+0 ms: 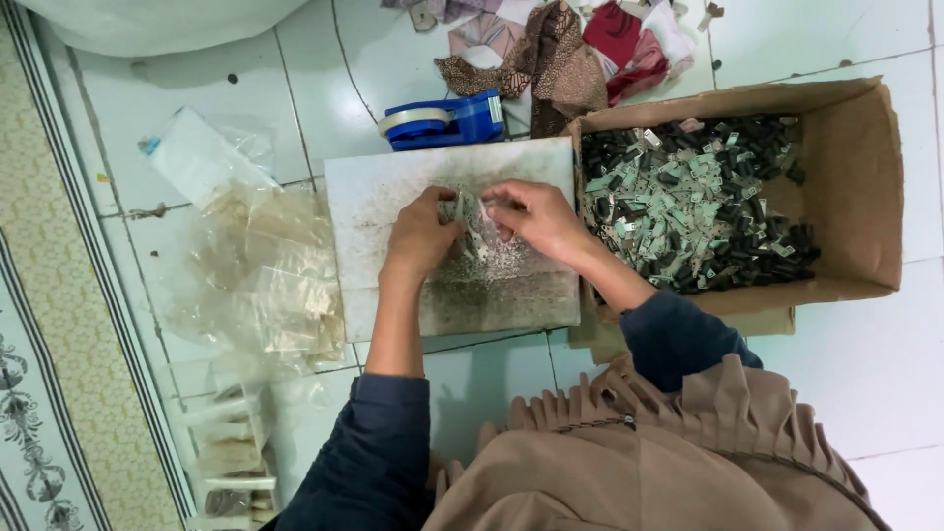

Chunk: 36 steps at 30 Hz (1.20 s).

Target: The person sits on the floor and sorts small metallic parts from a cardboard box into clear plastic bags. They place the filled bags on the floor next to other completed packages.

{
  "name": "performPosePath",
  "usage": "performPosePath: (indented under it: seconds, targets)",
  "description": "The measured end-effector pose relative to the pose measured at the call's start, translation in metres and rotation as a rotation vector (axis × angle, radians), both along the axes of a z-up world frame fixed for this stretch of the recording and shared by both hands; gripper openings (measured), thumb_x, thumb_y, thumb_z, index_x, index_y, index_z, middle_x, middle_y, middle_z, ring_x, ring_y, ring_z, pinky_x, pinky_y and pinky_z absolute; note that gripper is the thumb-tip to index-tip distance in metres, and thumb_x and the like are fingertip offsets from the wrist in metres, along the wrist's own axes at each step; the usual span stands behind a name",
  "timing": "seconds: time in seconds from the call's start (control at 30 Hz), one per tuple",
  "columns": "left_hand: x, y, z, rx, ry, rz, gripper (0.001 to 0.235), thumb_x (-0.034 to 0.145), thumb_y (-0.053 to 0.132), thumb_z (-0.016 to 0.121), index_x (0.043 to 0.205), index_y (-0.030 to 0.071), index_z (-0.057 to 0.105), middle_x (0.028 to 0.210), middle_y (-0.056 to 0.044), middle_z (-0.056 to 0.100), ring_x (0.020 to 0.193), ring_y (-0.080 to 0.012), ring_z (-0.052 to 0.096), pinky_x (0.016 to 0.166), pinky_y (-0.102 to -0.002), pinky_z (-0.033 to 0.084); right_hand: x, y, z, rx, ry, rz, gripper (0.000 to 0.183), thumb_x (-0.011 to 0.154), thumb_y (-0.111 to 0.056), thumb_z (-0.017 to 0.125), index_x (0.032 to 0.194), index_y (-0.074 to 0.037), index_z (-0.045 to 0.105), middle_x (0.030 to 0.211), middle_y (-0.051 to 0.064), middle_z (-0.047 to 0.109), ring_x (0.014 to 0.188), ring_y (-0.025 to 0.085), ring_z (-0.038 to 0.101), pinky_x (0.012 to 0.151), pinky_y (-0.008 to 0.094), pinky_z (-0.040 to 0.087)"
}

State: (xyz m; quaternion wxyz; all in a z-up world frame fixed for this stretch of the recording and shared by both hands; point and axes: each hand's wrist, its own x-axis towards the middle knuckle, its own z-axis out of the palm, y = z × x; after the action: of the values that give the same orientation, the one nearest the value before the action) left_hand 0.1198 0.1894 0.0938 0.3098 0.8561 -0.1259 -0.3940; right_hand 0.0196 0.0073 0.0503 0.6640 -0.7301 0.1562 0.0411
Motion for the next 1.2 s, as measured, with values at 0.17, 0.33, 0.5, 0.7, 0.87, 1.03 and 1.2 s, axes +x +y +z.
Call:
performPosePath:
  seconds: [0.17,0.33,0.5,0.7,0.87,1.03,1.2]
  targets:
    - [-0.006,-0.007,0.006,0.185,-0.089,-0.042,0.051,0.1,0.026,0.065,0.145,0.004,0.055,0.126,-0.032,0.067,0.112,-0.0456,0.069,0.086,-0.058,0.059,-0.005,-0.021,0.002,-0.107,-0.081,-0.03,0.029,0.095,-0.001,0.071,0.123,-0.007,0.074,0.086,0.014,0.074,0.062,0.016,0.072,0.055,0.026,0.057]
    - [-0.027,-0.051,0.028,-0.08,-0.251,-0.086,0.035,0.099,0.019,0.062,0.131,0.003,0.063,0.094,-0.027,0.075,0.09,-0.0454,0.075,0.075,-0.055,0.06,-0.037,-0.077,0.025,-0.112,-0.11,-0.241,0.02,0.101,0.001,0.066,0.119,-0.005,0.074,0.085,0.011,0.07,0.062,0.012,0.067,0.057,0.022,0.055]
    - [-0.093,-0.124,-0.013,-0.628,-0.203,-0.22,0.022,0.096,0.007,0.064,0.117,0.007,0.069,0.105,-0.025,0.074,0.102,-0.0475,0.071,0.085,-0.053,0.06,-0.082,-0.123,0.012,-0.265,0.009,-0.337,0.015,0.101,-0.007,0.073,0.115,-0.003,0.076,0.084,0.012,0.07,0.067,0.014,0.068,0.054,0.023,0.05]
    - [-0.144,-0.177,-0.114,-0.301,-0.246,-0.464,0.029,0.094,-0.006,0.057,0.122,-0.008,0.067,0.122,-0.029,0.06,0.107,-0.0453,0.07,0.085,-0.042,0.064,-0.123,-0.127,-0.074,-0.793,0.231,-0.003,0.03,0.089,-0.011,0.068,0.118,-0.006,0.075,0.099,0.017,0.071,0.089,0.042,0.071,0.07,0.052,0.057]
    - [-0.134,-0.193,-0.109,-0.308,-0.14,-0.371,0.044,0.095,-0.011,0.054,0.139,-0.011,0.051,0.141,-0.035,0.043,0.12,-0.0575,0.058,0.093,-0.051,0.062,-0.133,-0.128,-0.118,-1.264,0.259,0.179,0.034,0.087,-0.017,0.066,0.12,-0.01,0.072,0.105,0.007,0.066,0.101,0.031,0.068,0.072,0.043,0.056]
    - [-0.121,-0.196,-0.114,-0.411,-0.069,-0.279,0.042,0.101,-0.005,0.047,0.143,-0.011,0.05,0.133,-0.034,0.05,0.118,-0.0549,0.061,0.094,-0.05,0.061,-0.131,-0.143,-0.114,-1.124,0.319,0.166,0.031,0.09,-0.024,0.067,0.114,-0.006,0.073,0.101,0.01,0.065,0.102,0.035,0.065,0.073,0.048,0.055]
    - [-0.119,-0.199,-0.096,-0.43,0.003,-0.226,0.044,0.104,0.0,0.047,0.148,-0.006,0.047,0.134,-0.035,0.051,0.122,-0.0527,0.06,0.097,-0.055,0.057,-0.148,-0.171,-0.117,-0.863,0.36,-0.138,0.022,0.095,-0.03,0.067,0.104,-0.013,0.076,0.1,0.008,0.062,0.104,0.036,0.064,0.08,0.047,0.055]
